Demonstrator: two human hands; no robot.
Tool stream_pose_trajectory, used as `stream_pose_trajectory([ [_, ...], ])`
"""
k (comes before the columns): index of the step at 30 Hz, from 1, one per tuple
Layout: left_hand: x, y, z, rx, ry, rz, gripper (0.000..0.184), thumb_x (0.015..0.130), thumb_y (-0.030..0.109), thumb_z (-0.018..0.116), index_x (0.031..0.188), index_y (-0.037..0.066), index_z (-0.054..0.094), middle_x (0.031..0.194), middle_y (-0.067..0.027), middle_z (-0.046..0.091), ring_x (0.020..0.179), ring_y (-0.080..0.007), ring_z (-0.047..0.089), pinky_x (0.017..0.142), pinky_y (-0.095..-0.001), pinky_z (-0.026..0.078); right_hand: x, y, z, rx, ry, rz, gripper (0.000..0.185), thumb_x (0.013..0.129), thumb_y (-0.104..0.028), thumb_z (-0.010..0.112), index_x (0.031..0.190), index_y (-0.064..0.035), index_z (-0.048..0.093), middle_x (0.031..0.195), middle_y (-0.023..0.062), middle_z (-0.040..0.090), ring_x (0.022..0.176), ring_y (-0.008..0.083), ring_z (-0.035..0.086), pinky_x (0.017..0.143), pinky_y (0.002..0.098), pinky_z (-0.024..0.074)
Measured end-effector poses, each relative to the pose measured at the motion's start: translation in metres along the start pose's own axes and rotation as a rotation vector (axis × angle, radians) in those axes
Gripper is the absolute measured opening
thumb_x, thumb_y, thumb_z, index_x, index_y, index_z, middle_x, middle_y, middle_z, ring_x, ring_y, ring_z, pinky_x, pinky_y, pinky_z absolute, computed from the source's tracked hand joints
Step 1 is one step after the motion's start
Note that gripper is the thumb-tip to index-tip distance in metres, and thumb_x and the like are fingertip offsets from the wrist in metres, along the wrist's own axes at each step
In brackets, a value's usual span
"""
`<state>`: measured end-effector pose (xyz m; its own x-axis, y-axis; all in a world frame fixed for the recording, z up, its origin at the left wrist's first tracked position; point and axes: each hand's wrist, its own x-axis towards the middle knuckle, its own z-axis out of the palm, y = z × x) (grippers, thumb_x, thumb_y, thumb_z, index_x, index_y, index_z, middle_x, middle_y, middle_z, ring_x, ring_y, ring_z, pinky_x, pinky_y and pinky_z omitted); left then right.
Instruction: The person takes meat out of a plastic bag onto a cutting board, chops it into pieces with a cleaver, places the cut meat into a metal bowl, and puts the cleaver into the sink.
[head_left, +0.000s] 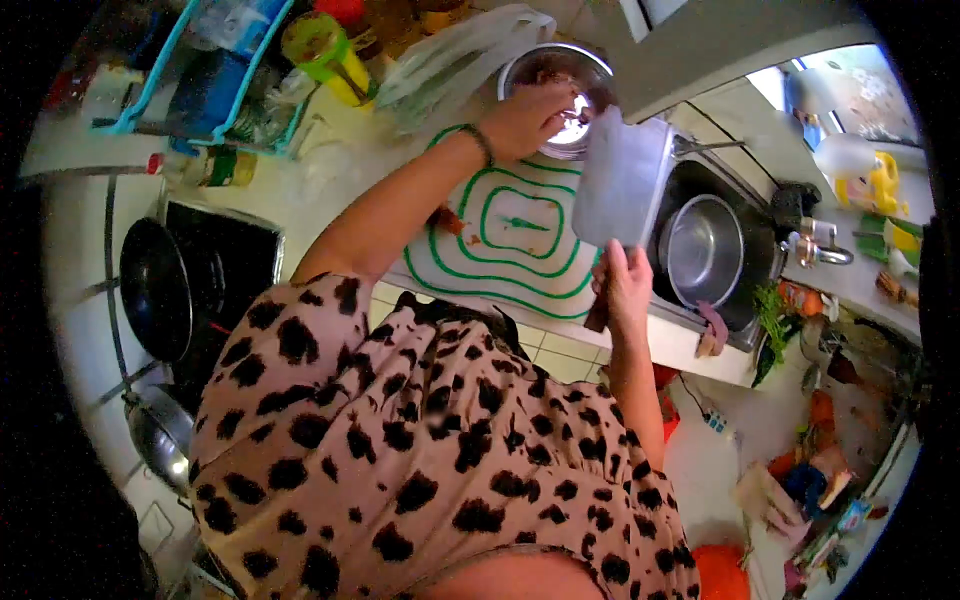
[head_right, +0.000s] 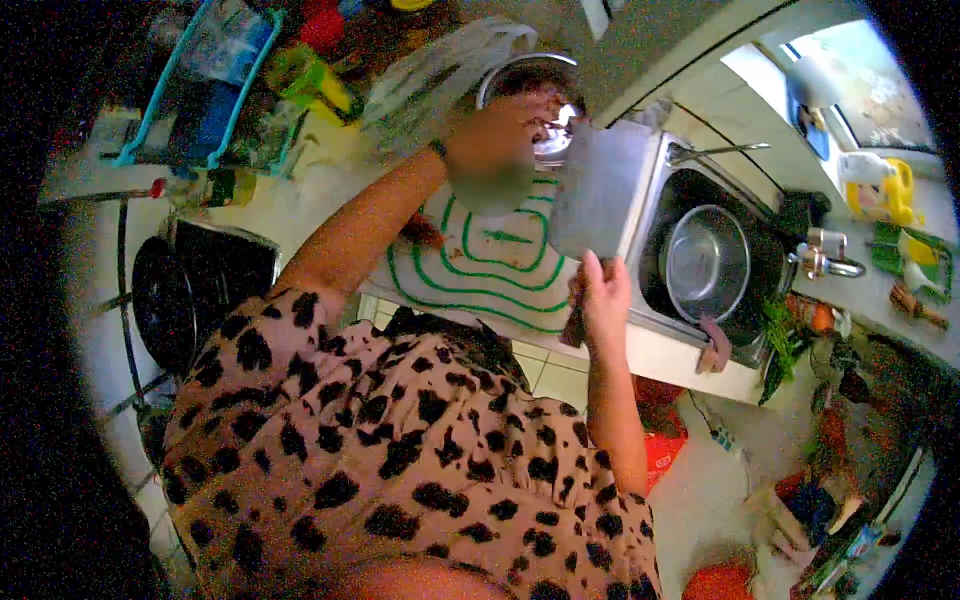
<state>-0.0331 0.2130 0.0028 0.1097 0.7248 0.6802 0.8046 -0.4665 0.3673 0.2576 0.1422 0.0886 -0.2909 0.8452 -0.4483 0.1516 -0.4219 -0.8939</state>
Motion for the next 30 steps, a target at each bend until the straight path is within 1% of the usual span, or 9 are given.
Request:
stream_pose_trajectory([
  [2,-0.034,0.051,-0.075,-0.457,-0.327,-0.486,0.025,0.082,0.011,0.057,0.107,0.006,0.059,0.117,-0.0183,0.057,0.11,-0.0365,0.053,0.096,-0.0442,0.043,-0.013,0.007,-0.02,-0.037,-0.019,-0.005,0.017,0.096,-0.02,0.056,0.093,-0.0051,0.049,0.068,0.0015,0.051,0.054,0.0107,0.05,0.046,0.0248,0.0398],
  [6,-0.128,0.079,-0.128,0.036,-0.58,-0.303,0.035,0.076,0.007,0.061,0.11,0.011,0.058,0.122,-0.0122,0.055,0.118,-0.0292,0.049,0.102,-0.0461,0.037,-0.044,0.012,-0.039,-0.048,0.004,0.053,0.015,0.096,-0.019,0.055,0.098,-0.0042,0.051,0.069,0.0006,0.05,0.053,0.0096,0.049,0.045,0.0246,0.0393],
  [9,-0.16,0.089,-0.126,0.308,-0.602,-0.233,0.051,0.073,0.007,0.061,0.123,0.014,0.053,0.121,-0.0127,0.055,0.121,-0.0329,0.045,0.105,-0.047,0.033,-0.055,0.021,-0.056,-0.034,-0.018,0.085,0.015,0.096,-0.018,0.055,0.1,-0.0043,0.052,0.068,0.0001,0.05,0.053,0.0095,0.048,0.045,0.0244,0.0387],
  [16,-0.15,0.085,-0.092,0.316,-0.651,-0.451,0.03,0.08,0.019,0.063,0.109,0.015,0.059,0.107,-0.0066,0.057,0.105,-0.0269,0.052,0.091,-0.0469,0.039,-0.066,0.036,-0.084,-0.178,-0.13,0.032,0.017,0.095,-0.017,0.057,0.105,-0.0039,0.054,0.068,-0.0011,0.051,0.054,0.0084,0.048,0.046,0.0243,0.0394],
  [22,-0.104,0.128,-0.053,-0.09,-0.657,-0.61,0.034,0.077,0.016,0.061,0.109,0.005,0.059,0.1,-0.0156,0.061,0.097,-0.037,0.057,0.085,-0.0454,0.047,-0.07,0.046,-0.1,-0.226,-0.137,-0.142,0.018,0.093,-0.013,0.059,0.108,-0.0035,0.056,0.069,-0.0015,0.054,0.053,0.0057,0.046,0.045,0.0225,0.0379],
  [24,-0.106,0.121,-0.02,-0.16,-0.688,-0.657,0.036,0.079,0.019,0.062,0.111,0.002,0.058,0.1,-0.0149,0.064,0.093,-0.0319,0.061,0.083,-0.0405,0.049,-0.068,0.049,-0.108,-0.246,-0.118,-0.266,0.018,0.093,-0.012,0.06,0.108,-0.0032,0.056,0.069,-0.0014,0.055,0.054,0.0051,0.046,0.045,0.0221,0.0376],
  [26,-0.116,0.103,0.011,-0.672,-0.861,-0.879,0.036,0.082,0.02,0.063,0.112,0.0,0.057,0.096,-0.0125,0.066,0.086,-0.0234,0.063,0.079,-0.0346,0.051,-0.07,0.049,-0.112,-0.337,-0.123,-0.183,0.018,0.091,-0.009,0.061,0.108,-0.0024,0.057,0.075,0.0015,0.058,0.055,0.0071,0.049,0.048,0.0226,0.0407],
  [27,-0.112,0.104,0.008,-0.645,-0.898,-0.841,0.035,0.09,0.025,0.061,0.118,0.005,0.058,0.1,-0.0032,0.066,0.094,-0.0139,0.06,0.082,-0.0331,0.049,-0.078,0.041,-0.106,-0.445,-0.077,-0.199,0.019,0.09,-0.005,0.058,0.108,0.0002,0.057,0.08,0.005,0.061,0.06,0.0098,0.056,0.054,0.0233,0.0466],
  [30,-0.109,0.108,0.018,-0.804,-0.774,-1.028,0.033,0.091,0.024,0.059,0.118,0.004,0.058,0.097,-0.0063,0.067,0.09,-0.0165,0.061,0.082,-0.0344,0.049,-0.079,0.048,-0.103,-0.33,-0.113,-0.414,0.025,0.092,-0.005,0.053,0.116,0.0022,0.054,0.082,0.0041,0.06,0.069,0.0107,0.063,0.053,0.0243,0.0454],
])
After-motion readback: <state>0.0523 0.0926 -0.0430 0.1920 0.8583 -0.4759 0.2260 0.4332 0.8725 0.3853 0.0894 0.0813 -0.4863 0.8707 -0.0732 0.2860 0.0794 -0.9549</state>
